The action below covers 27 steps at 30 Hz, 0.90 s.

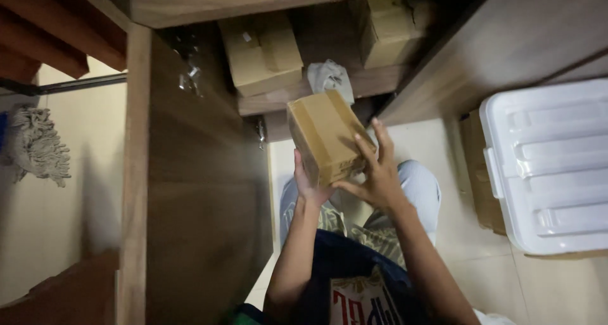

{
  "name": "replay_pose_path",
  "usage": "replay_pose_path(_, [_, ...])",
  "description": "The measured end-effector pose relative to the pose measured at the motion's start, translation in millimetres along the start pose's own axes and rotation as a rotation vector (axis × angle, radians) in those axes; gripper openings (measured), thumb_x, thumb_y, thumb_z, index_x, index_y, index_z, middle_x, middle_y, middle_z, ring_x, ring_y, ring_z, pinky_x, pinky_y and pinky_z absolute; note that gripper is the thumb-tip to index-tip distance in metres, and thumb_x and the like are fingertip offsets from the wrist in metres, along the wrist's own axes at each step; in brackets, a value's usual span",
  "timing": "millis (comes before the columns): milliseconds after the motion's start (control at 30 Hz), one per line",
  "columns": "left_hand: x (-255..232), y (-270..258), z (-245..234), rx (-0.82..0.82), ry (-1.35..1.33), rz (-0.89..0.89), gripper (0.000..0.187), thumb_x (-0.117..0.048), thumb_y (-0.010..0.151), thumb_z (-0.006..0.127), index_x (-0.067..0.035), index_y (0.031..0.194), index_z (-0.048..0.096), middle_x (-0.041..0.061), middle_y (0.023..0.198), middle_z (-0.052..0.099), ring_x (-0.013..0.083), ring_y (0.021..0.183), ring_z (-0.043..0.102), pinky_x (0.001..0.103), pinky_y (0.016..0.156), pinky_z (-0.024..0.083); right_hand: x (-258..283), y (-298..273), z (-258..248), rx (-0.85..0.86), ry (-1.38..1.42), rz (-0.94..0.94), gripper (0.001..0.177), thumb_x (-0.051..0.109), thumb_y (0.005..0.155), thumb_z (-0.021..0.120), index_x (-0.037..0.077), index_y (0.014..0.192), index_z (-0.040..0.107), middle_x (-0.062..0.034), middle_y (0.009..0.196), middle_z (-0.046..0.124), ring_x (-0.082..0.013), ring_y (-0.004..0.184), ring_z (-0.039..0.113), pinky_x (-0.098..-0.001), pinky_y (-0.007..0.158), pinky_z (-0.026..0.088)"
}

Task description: Cleaning and organizing an office workstation, including wiping peripherals, organizing a storage cabinet, and mopping the floor.

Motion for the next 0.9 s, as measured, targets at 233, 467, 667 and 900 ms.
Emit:
replay_pose_path(233, [28.9, -4.4, -1.0, -0.006, 0.031, -0.105, 0.095, -0.082, 0.087, 0.045, -0.018, 0.157, 0.040, 0.010, 0.153, 0.050, 0.0364, 0.138, 0.047, 0.059, 0.110, 0.039, 11.7, 15.2, -36.7, 0.204, -0.082, -0.155, 0.104, 0.045, 0.063, 0.094, 0.018, 0.151, 0.045, -0.0198, 0.160, 0.036, -0.0442, 0.150, 0.034, -0.0584, 0.122, 0.033])
replay_pose_path(467, [48.6, -6.8, -10.0, 0.214, 0.140, -0.131, 0.102, -0.072, 0.083, 0.064, -0.014, 0.162, 0.033, 0.011, 0.158, 0.046, 0.0344, 0.145, 0.043, 0.056, 0.117, 0.038, 21.6, 20.9, -59.7, 0.298, -0.264, -0.357, 0.099, 0.047, 0.065, 0.087, 0.012, 0.149, 0.048, -0.0146, 0.152, 0.051, -0.0383, 0.142, 0.047, -0.0544, 0.117, 0.040])
replay_pose_path(667, [57.3, -8.6, -17.3, 0.266, 0.182, -0.173, 0.102, -0.068, 0.082, 0.069, -0.014, 0.161, 0.034, 0.011, 0.158, 0.046, 0.0339, 0.145, 0.044, 0.056, 0.117, 0.038, 24.4, 16.9, -70.9, 0.257, -0.221, -0.479, 0.105, 0.054, 0.064, 0.086, 0.006, 0.149, 0.046, -0.0173, 0.146, 0.057, -0.0374, 0.130, 0.061, -0.0484, 0.107, 0.053])
replay_pose_path(900, [54.7, -19.8, 23.3, 0.310, 0.241, -0.167, 0.096, -0.069, 0.087, 0.063, -0.012, 0.159, 0.038, 0.014, 0.156, 0.048, 0.0351, 0.142, 0.047, 0.058, 0.116, 0.039, 23.9, 23.7, -73.6, 0.304, -0.249, -0.360, 0.108, 0.048, 0.059, 0.089, 0.004, 0.149, 0.049, -0.0185, 0.141, 0.061, -0.0361, 0.127, 0.062, -0.0473, 0.106, 0.052])
Point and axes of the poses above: each hand's wrist, its own y-axis towards the middle knuckle, its own z-axis out of the palm, x = y × z, the point moved 7 cm from there along y, towards the middle knuckle
